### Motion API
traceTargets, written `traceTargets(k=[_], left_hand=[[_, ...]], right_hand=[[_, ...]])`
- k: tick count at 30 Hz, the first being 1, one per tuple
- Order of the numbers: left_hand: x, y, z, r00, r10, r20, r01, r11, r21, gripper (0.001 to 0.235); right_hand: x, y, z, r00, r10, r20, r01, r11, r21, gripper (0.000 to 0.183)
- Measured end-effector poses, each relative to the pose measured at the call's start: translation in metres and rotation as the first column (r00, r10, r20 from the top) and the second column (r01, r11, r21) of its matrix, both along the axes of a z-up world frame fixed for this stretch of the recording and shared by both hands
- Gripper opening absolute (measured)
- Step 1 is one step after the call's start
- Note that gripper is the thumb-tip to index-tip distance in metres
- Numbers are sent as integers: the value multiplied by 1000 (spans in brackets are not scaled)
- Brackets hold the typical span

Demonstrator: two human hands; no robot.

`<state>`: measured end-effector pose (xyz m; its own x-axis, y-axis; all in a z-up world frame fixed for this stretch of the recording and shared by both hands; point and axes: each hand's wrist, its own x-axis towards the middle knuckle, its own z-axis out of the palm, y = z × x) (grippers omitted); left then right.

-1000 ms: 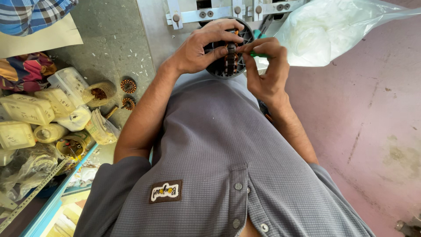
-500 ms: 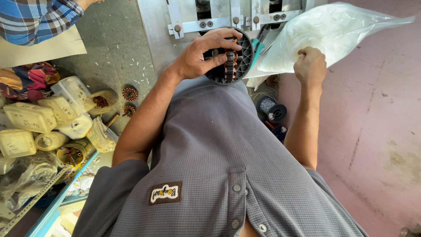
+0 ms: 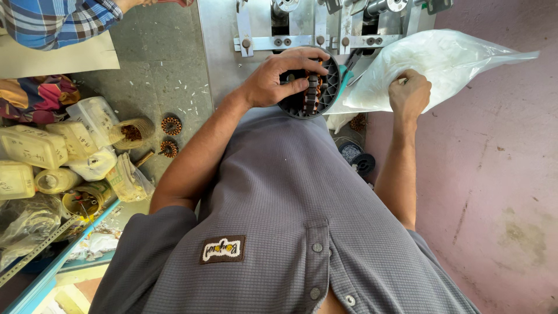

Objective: The person works on a fan motor stator, using a small green tool to adjust and organize the copper wire windings and connections.

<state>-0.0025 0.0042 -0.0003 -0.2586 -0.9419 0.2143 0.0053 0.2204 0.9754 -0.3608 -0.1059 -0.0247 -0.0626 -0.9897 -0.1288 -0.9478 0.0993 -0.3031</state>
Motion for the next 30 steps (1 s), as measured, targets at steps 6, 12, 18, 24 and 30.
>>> traceTargets(k=[6,12,18,24,30], left_hand=[[-2,2,-1,999,35,16,-34,999,-41,28],[-2,1,-5,999,33,2,-33,998,-51,27],[-4,1,-9,999,48,15,-47,997,-56,27],[-7,2,-12,998,64,28,-63,997,-43,26],[-7,3,-10,997,76,25,-74,995,-59,26]], right_hand=[[-8,3,-16,993,117,-27,-119,979,-165,12],[-24,-2,-6,965,79,251,-89,996,30,22],[-19,14,1,976,96,195,-92,995,-28,15],[-23,10,-2,956,255,146,-261,965,25,14],[-14,6,20,970,174,170,-211,950,232,17]])
